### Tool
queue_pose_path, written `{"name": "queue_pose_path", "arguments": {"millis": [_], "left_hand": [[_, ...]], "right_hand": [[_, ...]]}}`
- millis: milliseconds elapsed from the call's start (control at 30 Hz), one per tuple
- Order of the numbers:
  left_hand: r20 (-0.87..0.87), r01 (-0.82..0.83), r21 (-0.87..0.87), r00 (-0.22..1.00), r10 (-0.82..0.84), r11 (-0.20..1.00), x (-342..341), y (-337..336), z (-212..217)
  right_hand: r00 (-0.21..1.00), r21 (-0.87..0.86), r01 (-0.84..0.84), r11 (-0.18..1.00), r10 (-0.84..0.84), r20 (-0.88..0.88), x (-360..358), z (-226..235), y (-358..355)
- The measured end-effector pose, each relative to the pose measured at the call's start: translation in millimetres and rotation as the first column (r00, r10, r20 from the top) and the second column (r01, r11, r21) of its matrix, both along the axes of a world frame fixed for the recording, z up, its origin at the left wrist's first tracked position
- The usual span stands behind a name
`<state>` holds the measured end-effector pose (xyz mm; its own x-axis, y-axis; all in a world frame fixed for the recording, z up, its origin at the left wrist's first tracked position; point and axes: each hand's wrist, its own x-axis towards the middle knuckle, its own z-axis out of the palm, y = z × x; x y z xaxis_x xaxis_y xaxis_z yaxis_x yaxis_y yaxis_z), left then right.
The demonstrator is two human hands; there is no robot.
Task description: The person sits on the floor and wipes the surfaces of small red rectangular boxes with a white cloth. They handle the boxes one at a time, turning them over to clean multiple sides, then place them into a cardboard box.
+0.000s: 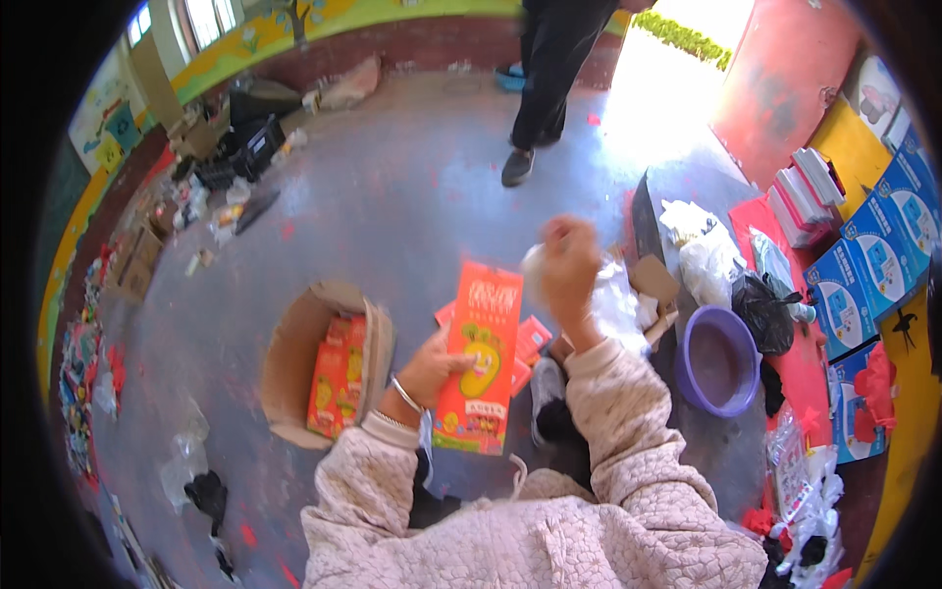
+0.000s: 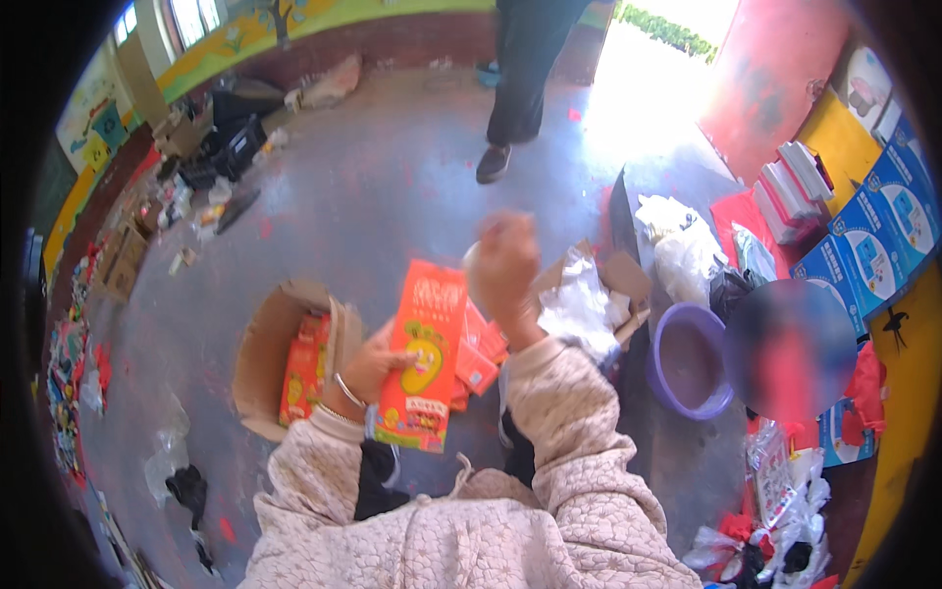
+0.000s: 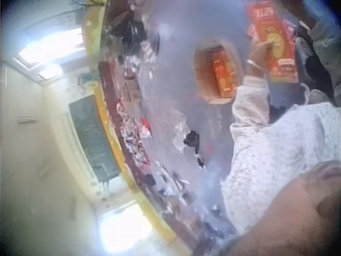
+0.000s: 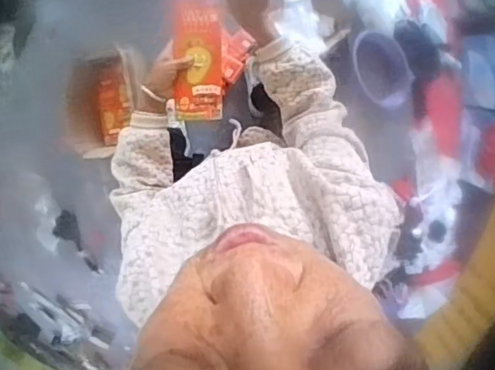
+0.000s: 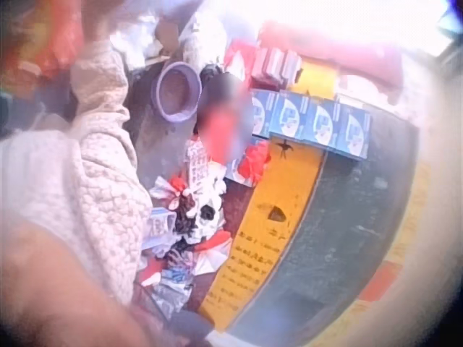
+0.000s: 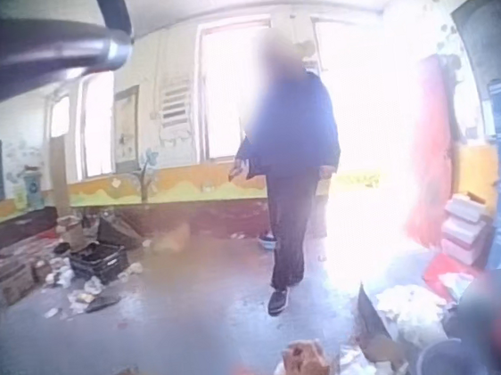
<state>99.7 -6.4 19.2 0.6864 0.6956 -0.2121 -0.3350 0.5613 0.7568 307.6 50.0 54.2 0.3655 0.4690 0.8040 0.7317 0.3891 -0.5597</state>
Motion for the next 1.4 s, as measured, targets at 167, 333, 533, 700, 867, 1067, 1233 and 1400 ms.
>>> {"name": "queue_pose_path", "arguments": {"millis": [167,333,533,700,867,1067,1233,1400], "left_hand": [[-0.483,0.387,0.853,0.840,0.249,0.349,-17,2,-20],[-0.037,0.064,0.178,0.998,-0.059,0.982,-3,-3,-22],[0.082,-0.080,0.187,0.994,0.066,0.979,-5,-14,6],[0.166,-0.394,0.143,0.914,0.371,0.908,-14,-9,7],[0.168,-0.404,0.131,0.909,0.381,0.905,-18,-14,5],[0.127,-0.319,0.177,0.946,0.300,0.931,-15,-6,2],[0.423,-0.188,-0.045,0.886,0.189,0.981,-23,-17,25],[0.344,-0.032,-0.314,0.928,0.145,0.949,-19,-11,-4]], "right_hand": [[0.613,-0.407,-0.672,0.619,0.773,0.164,-85,-15,-37],[0.621,-0.382,-0.458,0.803,0.596,0.509,-44,-14,-15],[0.891,-0.096,-0.100,0.990,0.047,-0.452,44,-48,35],[0.317,-0.161,-0.739,0.654,0.126,-0.940,13,-42,2],[0.166,-0.071,-0.948,0.311,0.291,-0.942,-49,6,-52],[0.095,-0.071,-0.993,0.090,0.302,-0.948,-33,-7,-34],[0.032,0.013,-0.984,0.177,0.248,-0.968,-37,22,-35],[0.057,0.030,-0.942,0.335,0.245,-0.968,-34,-2,-22]]}}
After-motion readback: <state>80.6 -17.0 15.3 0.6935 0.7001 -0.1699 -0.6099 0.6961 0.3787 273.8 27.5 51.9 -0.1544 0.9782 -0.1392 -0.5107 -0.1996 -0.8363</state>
